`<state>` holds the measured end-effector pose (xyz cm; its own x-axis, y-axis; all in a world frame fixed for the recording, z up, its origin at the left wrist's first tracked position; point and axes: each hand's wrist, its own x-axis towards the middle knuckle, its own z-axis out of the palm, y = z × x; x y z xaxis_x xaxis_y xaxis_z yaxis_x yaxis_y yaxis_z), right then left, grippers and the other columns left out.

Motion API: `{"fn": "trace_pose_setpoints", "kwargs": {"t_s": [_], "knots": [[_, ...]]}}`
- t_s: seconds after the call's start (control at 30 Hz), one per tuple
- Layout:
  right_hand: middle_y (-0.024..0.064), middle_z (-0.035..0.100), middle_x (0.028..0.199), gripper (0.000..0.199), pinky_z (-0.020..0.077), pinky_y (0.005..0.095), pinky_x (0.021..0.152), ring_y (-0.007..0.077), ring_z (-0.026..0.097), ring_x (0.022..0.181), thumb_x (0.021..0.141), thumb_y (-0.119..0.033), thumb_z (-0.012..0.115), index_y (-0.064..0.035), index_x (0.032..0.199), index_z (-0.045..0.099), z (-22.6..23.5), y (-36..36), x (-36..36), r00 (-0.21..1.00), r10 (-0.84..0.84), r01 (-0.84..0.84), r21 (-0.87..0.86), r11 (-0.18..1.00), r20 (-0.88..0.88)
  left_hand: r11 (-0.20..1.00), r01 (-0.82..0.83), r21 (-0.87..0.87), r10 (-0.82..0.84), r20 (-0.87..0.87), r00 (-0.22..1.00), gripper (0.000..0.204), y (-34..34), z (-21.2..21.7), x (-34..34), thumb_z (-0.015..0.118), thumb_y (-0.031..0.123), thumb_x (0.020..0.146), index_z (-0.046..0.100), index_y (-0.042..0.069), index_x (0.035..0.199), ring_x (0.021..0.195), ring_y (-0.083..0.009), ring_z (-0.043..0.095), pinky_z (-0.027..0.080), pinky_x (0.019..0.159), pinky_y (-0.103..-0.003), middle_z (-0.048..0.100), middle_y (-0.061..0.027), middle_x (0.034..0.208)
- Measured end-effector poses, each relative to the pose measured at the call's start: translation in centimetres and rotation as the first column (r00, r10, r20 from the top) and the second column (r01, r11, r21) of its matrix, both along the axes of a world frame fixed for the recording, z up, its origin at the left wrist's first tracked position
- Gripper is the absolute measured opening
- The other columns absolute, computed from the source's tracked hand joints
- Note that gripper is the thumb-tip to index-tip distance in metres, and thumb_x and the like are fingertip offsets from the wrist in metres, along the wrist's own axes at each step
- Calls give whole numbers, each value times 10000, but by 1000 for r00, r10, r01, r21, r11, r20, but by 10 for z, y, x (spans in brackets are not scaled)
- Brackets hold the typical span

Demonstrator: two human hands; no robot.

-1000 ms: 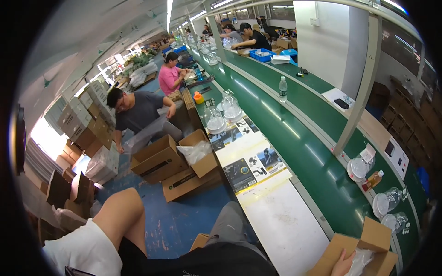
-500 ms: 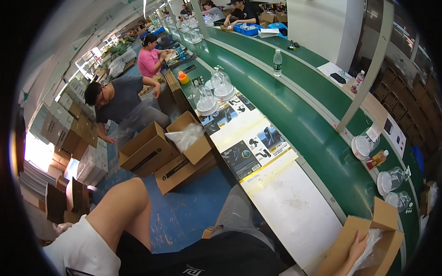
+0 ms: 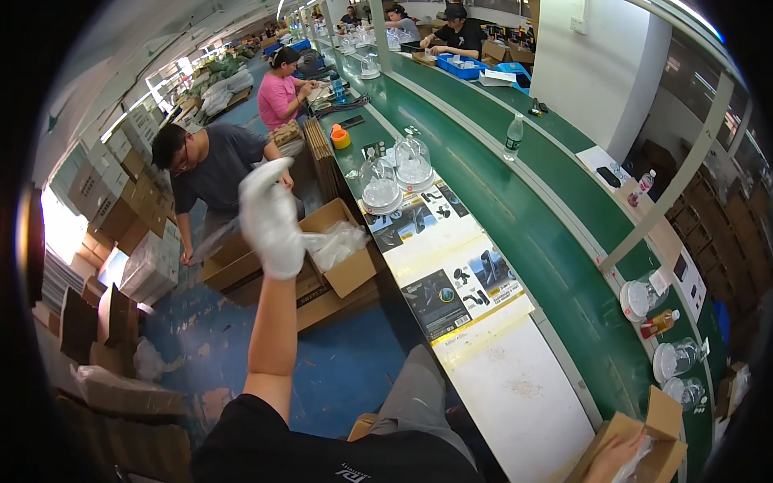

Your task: Pack decorative light fixtures and instruction sheets into cardboard boxes on an assembly line.

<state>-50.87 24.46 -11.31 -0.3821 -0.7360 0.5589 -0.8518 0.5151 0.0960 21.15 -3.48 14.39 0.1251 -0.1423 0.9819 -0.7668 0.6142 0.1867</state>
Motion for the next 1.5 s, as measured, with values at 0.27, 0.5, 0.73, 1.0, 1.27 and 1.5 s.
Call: {"fn": "trace_pose_setpoints", "kwargs": {"t_s": [0.27, 0.5, 0.73, 1.0, 1.27, 1.5], "knots": [[236, 346, 1534, 586, 143, 568, 1200, 402, 223, 1480, 877, -179, 666, -17, 1397, 448, -84, -188, 315, 569, 527, -671, -13, 741, 631, 597, -160, 786, 98, 127, 987, 344, -197, -153, 72, 569, 193, 904, 667, 109, 1222, 1136, -311, 623, 487, 982, -403, 673, -133, 1200], [158, 327, 1571, 638, 49, 611, 1196, 349, 168, 1508, 947, -429, 560, -34, 1432, 433, -140, -255, 428, 656, 423, -646, 176, 742, 624, 390, -385, 836, 44, 401, 915, 476, -298, -214, 113, 565, 237, 910, 561, 89, 1363, 1295, -313, 520, 425, 1079, -377, 539, -160, 1414], [142, 350, 1552, 627, 49, 594, 1202, 339, 175, 1505, 935, -459, 566, -56, 1402, 453, -140, -277, 428, 685, 378, -622, 230, 749, 622, 240, -545, 803, 126, 531, 838, 415, -375, -241, 117, 517, 317, 942, 588, 126, 1304, 1189, -357, 573, 473, 997, -459, 570, -150, 1345], [133, 351, 1554, 635, 53, 593, 1202, 334, 187, 1502, 923, -459, 586, -60, 1400, 458, -142, -275, 429, 696, 380, -614, 229, 756, 609, 172, -606, 776, 53, 607, 793, 252, -394, -237, 119, 464, 216, 961, 579, 56, 1118, 1062, -419, 648, 527, 878, -506, 640, -240, 1165], [129, 379, 1533, 637, 67, 593, 1199, 329, 215, 1492, 918, -476, 589, -66, 1392, 472, -138, -259, 423, 675, 438, -619, 132, 774, 594, 385, -597, 704, -148, 686, 713, 212, -318, -202, 52, 540, 285, 917, 571, 110, 1032, 828, -416, 679, 526, 710, -537, 686, -223, 878], [202, 337, 1558, 981, 141, 552, 1205, 387, 237, 1478, 793, -460, 774, -28, 1517, 272, -130, -251, 384, 264, 447, -573, -234, 785, 855, 548, -331, 768, -325, 560, 762, 199, -186, -178, -92, 578, 327, 911, 610, 134, 946, 715, -377, 674, 534, 630, -499, 673, -177, 777]]}}
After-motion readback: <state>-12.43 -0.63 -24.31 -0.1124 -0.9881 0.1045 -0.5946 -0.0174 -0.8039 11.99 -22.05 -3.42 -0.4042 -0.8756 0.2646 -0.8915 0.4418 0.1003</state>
